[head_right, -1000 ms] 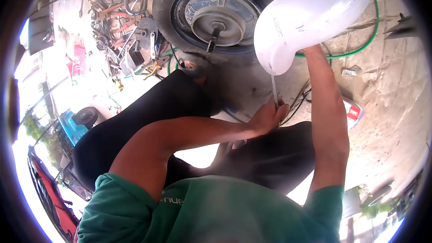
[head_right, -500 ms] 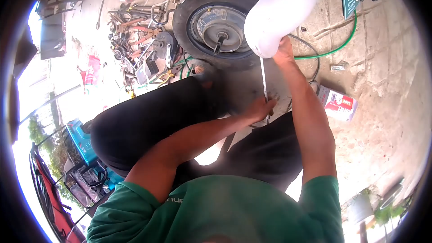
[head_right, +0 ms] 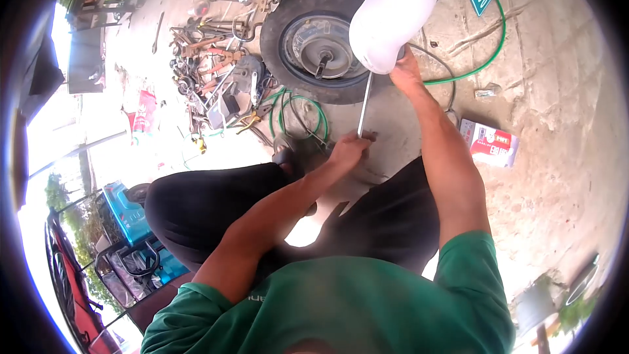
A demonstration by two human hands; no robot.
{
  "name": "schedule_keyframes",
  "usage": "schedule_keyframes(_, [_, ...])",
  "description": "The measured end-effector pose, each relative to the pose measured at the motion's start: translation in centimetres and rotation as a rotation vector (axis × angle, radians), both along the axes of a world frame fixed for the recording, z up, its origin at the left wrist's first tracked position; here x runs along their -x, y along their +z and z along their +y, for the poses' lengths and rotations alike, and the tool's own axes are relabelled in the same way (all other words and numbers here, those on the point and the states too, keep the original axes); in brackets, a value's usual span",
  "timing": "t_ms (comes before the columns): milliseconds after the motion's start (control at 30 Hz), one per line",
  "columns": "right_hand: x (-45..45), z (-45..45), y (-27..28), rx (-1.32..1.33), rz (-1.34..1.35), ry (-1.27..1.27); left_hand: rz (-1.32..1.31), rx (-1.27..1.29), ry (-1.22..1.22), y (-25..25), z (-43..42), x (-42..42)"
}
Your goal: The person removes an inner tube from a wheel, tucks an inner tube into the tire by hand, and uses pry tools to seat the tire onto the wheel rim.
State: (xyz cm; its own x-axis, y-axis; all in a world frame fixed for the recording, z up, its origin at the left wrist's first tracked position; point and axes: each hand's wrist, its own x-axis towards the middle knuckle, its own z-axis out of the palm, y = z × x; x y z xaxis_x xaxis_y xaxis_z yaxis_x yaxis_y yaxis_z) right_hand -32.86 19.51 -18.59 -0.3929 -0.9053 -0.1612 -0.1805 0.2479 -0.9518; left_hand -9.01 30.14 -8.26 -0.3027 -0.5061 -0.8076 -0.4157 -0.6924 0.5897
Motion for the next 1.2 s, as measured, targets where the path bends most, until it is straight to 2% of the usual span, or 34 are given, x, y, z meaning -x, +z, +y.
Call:
schedule_keyframes(100, [0.3,-0.8,-4.3,0.059,-0.113,-0.046,0.051,-0.149,0.112,2.2,0.4,1.1])
schedule_keyframes(133, [0.1,-0.7,-2.8,0.052,-0.094,-0.043,-0.008,0.061,0.087,1.1,1.0,1.3])
schedule_keyframes(200, [-0.2,0.1,-0.3,0.031,-0.058,-0.046,-0.129,0.473,0.029,-4.6,2.8,0.4])
schedule_keyframes(267, [0.1,0.2,-1.8,0.025,-0.046,-0.047,-0.198,1.021,-0.148,-9.5,3.5,-1.0])
schedule_keyframes(333, [0.1,0.0,-2.1,0.006,-0.058,-0.045,-0.219,0.722,-0.084,-6.0,2.5,-0.6])
schedule_keyframes(367, [-0.1,0.2,-1.3,-0.01,-0.072,-0.049,-0.139,0.351,-0.015,-1.7,1.8,0.1])
schedule_keyframes(433, [-0.3,0.7,0.8,-0.024,-0.114,-0.066,-0.007,0.129,0.087,-2.0,4.3,-0.4])
schedule_keyframes(500, [-1.1,0.9,3.3,-0.023,-0.177,-0.073,0.041,0.129,-0.031,-5.5,13.4,-4.9])
schedule_keyframes(567, [-0.8,0.4,2.8,-0.022,-0.15,-0.069,0.057,0.218,-0.211,-8.7,18.7,-9.9])
schedule_keyframes(633, [-0.9,1.3,2.7,-0.051,-0.069,-0.072,-0.085,0.241,-0.391,-5.7,13.5,-10.4])
schedule_keyframes(733, [-0.6,1.0,0.7,0.051,-0.126,-0.012,-0.287,0.301,-0.521,-4.4,6.8,-11.0])
schedule_keyframes(767, [0.0,0.8,-0.1,-0.021,-0.197,0.049,-0.353,0.331,-0.546,-3.9,4.9,-11.6])
schedule_keyframes(867, [0.6,0.3,-4.6,0.07,-0.467,-0.071,-0.494,0.416,-0.883,-1.3,-0.6,-14.4])
schedule_keyframes(900, [0.2,0.5,-3.3,0.084,-0.438,-0.058,-0.516,0.484,-1.003,0.5,-3.0,-14.6])
schedule_keyframes(967, [0.0,0.8,-0.8,0.009,-0.31,-0.026,-0.471,0.637,-0.996,4.0,-9.3,-14.9])
schedule_keyframes(1033, [-0.3,1.1,-0.3,-0.02,-0.243,-0.036,-0.6,0.824,-0.579,1.5,-15.8,-16.1])
schedule_keyframes(1067, [-0.4,1.2,-0.5,-0.01,-0.24,-0.055,-0.541,0.934,-0.341,4.0,-18.5,-14.8])
schedule_keyframes(1133, [-1.1,1.5,-1.6,0.023,-0.23,-0.133,-0.477,1.048,-0.25,4.3,-24.1,-14.1])
schedule_keyframes(1200, [-2.4,2.3,-4.2,0.07,-0.208,-0.263,-0.111,0.889,-0.202,4.5,-27.8,-12.3])
